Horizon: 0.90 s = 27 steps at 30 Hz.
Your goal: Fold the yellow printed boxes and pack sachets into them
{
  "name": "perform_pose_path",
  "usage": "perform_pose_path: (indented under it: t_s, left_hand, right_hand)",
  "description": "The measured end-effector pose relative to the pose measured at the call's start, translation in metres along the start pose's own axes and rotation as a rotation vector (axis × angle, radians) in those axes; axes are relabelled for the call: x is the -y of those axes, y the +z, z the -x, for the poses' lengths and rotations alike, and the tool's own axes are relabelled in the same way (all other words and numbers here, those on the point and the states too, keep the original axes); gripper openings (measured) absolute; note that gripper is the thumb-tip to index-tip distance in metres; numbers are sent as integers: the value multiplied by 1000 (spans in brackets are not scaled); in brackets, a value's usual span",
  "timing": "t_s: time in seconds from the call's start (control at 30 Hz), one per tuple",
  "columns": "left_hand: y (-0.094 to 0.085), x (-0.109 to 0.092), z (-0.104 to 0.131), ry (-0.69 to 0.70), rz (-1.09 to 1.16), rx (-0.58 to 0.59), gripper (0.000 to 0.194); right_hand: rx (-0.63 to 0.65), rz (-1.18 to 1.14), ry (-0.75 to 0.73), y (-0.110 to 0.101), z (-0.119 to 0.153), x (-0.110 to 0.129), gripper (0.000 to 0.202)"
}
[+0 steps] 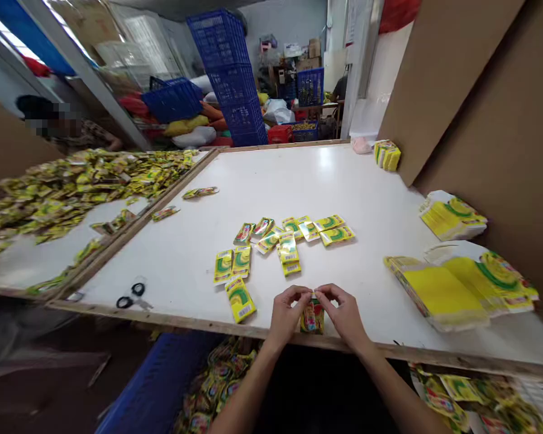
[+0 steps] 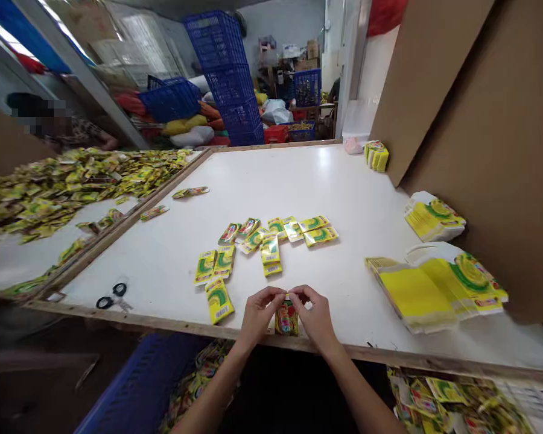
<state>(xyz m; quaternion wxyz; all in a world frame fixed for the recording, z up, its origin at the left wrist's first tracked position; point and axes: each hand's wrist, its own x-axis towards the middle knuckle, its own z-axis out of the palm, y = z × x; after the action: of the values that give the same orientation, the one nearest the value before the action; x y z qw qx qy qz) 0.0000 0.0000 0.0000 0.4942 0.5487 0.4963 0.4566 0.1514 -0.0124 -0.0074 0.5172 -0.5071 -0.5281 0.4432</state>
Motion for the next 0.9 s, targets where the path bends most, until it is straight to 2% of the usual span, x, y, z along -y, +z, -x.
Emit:
perform_pose_path:
  t_s: [0.17,0.43,0.67,0.9]
  left_hand:
    - [-3,1,-1,-9,17,26,20]
    - [-9,-8,-2,11,-37,86,18]
    - [-12,-6,2,-26,2,136,24]
    - [-7,-8,-8,-35,-39,106,22]
  right_hand:
    - [15,-14,-4,-1,4,1,22]
    - [2,-44,-11,1,15,-13,25]
    - [-2,-34,-45,3,18,-15,24]
    - [-23,30,-101,6,17,-15,19]
